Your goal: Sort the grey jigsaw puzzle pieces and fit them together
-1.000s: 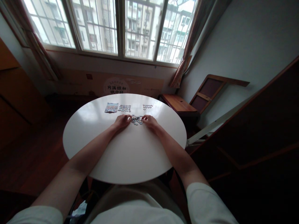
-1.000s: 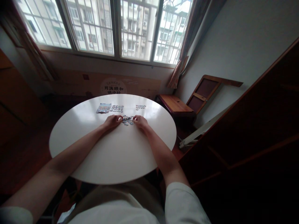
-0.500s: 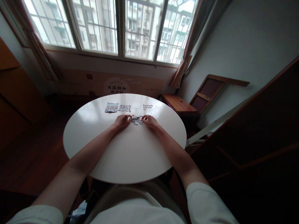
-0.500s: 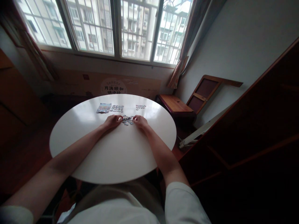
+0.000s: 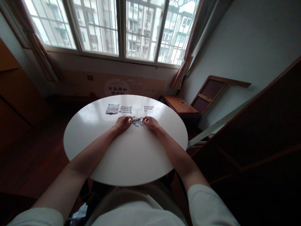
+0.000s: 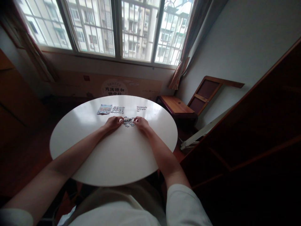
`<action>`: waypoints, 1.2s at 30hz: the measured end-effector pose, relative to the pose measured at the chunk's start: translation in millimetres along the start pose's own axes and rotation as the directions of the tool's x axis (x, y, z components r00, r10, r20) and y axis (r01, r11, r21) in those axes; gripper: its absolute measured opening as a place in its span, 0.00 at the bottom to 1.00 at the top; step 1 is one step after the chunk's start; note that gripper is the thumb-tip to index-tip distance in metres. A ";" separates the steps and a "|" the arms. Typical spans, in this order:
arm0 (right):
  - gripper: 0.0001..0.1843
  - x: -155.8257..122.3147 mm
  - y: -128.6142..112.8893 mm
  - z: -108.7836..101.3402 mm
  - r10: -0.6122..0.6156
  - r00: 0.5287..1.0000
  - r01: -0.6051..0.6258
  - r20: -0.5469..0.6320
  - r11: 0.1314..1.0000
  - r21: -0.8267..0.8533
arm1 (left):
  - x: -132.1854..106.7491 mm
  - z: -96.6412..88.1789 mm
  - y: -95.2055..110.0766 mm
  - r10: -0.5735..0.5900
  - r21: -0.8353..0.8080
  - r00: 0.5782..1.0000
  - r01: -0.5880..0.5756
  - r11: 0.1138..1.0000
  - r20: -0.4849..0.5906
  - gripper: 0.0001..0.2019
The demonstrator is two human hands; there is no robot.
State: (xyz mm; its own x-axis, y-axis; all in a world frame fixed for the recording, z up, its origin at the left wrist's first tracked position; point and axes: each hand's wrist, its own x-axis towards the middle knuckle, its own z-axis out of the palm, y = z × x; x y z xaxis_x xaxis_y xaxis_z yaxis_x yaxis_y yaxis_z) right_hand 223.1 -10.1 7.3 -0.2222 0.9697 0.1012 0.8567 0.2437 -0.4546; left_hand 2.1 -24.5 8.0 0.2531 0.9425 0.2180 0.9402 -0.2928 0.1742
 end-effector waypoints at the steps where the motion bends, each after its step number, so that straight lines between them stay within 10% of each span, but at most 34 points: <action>1: 0.13 -0.1 -0.1 0.0 0.000 1.000 0.000 -0.003 1.000 0.001 | 0.0 0.0 -0.1 -0.001 0.002 1.000 0.001 1.000 -0.001 0.19; 25: 0.11 7.5 9.9 -2.2 0.047 0.992 -0.027 -0.114 0.984 0.174 | 3.6 6.4 -5.1 0.006 -0.012 1.000 -0.006 1.000 -0.006 0.19; 36: 0.12 11.6 13.9 0.3 0.192 0.981 -0.149 -0.014 0.804 0.575 | 3.7 7.4 -5.5 0.002 -0.006 1.000 -0.002 1.000 -0.008 0.19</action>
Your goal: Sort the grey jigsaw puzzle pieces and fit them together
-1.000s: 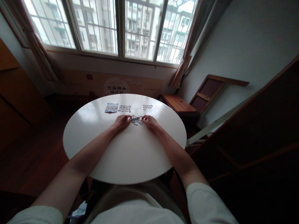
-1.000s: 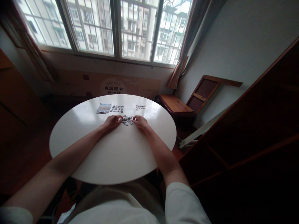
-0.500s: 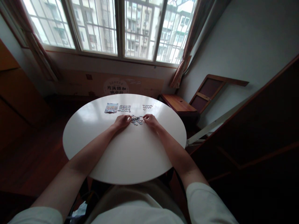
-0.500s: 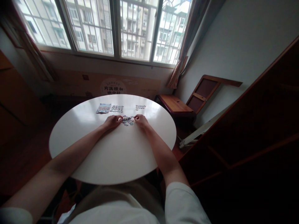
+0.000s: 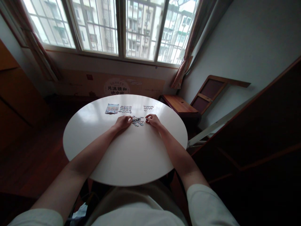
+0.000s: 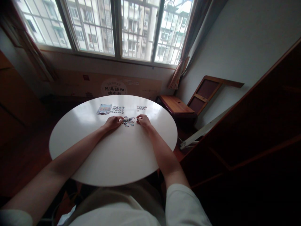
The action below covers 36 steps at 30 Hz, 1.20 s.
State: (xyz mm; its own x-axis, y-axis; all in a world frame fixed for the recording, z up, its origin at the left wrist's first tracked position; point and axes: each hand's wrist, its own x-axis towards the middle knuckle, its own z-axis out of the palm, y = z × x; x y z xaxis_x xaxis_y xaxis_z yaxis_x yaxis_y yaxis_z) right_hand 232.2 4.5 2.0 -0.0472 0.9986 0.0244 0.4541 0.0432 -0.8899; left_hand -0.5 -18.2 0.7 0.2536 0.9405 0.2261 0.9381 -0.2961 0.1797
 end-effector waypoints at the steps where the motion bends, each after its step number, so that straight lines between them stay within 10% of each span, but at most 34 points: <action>1: 0.12 -0.1 -0.4 0.4 0.007 1.000 -0.007 0.005 1.000 0.010 | -0.1 0.0 0.0 0.003 0.001 1.000 -0.003 1.000 0.001 0.19; 29: 0.05 10.9 13.7 -4.9 -0.175 0.981 0.165 -0.083 0.979 -0.118 | -0.5 0.0 0.9 0.004 -0.012 1.000 -0.004 1.000 0.002 0.19; 36: 0.08 15.4 15.6 -1.2 -0.156 0.984 0.163 -0.085 0.982 0.092 | 0.0 1.3 0.5 0.005 0.001 1.000 -0.005 1.000 -0.002 0.19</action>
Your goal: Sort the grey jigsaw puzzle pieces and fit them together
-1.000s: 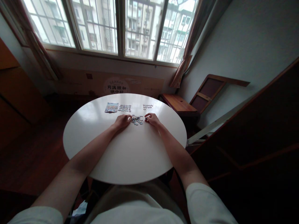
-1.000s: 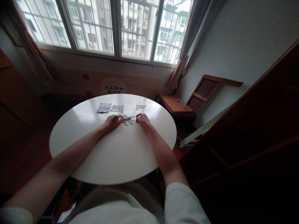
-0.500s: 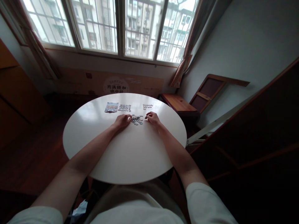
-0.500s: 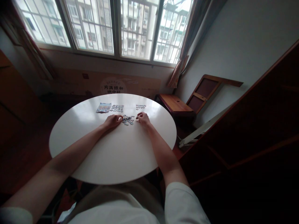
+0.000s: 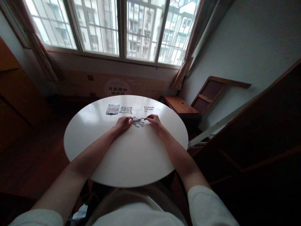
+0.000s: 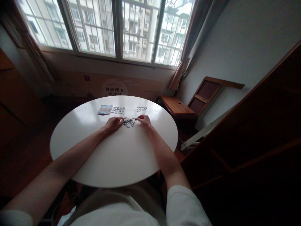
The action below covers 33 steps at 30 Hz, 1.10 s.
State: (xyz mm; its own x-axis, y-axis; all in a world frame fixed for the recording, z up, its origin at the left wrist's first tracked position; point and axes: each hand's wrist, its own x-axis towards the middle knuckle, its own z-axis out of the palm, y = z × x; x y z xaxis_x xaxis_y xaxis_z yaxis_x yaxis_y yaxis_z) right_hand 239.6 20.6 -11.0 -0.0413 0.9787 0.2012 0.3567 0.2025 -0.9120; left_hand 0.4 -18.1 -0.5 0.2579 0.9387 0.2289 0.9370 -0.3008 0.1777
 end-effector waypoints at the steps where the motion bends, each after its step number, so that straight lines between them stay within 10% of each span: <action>1: 0.09 -0.7 -1.7 0.8 -0.003 1.000 0.002 0.007 0.998 0.056 | 0.1 -0.1 -0.3 0.002 -0.004 1.000 -0.002 1.000 0.000 0.19; 12: 0.21 -17.7 -22.0 10.5 0.068 0.986 -0.128 0.156 0.897 0.424 | -0.8 1.0 12.4 0.069 -0.194 0.947 -0.135 0.972 -0.314 0.20; 33: 0.17 -21.2 -23.2 16.7 0.014 0.976 -0.085 0.215 0.942 0.325 | 4.3 17.5 13.1 0.158 -0.382 0.946 -0.262 0.886 -0.283 0.15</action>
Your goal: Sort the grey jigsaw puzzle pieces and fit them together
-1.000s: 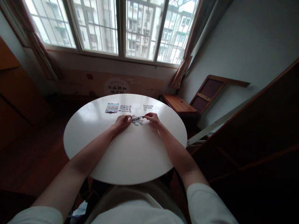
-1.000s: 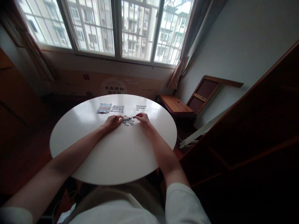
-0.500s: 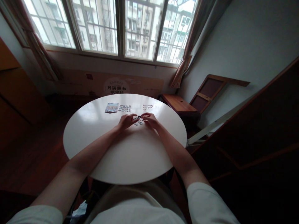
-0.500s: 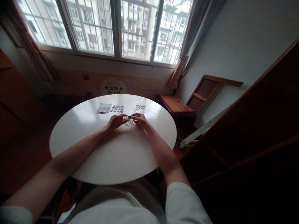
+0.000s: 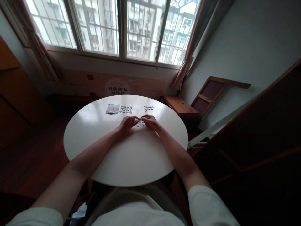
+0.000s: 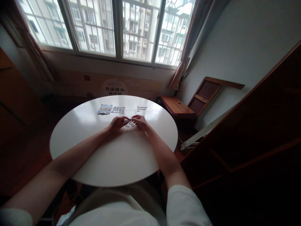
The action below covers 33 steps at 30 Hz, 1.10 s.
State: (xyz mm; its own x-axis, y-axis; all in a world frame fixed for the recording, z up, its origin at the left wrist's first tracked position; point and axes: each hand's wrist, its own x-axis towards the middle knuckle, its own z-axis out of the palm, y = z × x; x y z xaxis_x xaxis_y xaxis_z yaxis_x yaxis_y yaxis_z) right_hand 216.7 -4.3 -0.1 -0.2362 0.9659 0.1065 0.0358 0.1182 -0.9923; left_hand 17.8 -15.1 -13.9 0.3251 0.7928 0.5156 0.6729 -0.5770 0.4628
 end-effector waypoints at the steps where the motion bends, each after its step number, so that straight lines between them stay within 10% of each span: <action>1: 0.16 1.1 0.5 -0.3 -0.008 1.000 0.008 -0.020 1.000 -0.012 | 0.7 0.3 -1.4 -0.011 -0.022 1.000 0.011 1.000 -0.006 0.15; 33: 0.19 0.3 0.9 -0.1 -0.085 0.995 0.089 0.056 0.994 -0.066 | 2.1 0.8 -5.4 -0.016 -0.090 0.999 0.019 0.996 0.034 0.16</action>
State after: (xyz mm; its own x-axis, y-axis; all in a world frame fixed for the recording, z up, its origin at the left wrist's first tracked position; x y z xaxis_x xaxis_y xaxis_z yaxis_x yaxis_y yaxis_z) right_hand 216.7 -3.9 -1.0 -0.2920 0.9380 0.1868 0.0783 0.2181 -0.9728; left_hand 15.4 -10.2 -15.9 0.3370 0.8081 0.4831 0.6164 -0.5773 0.5355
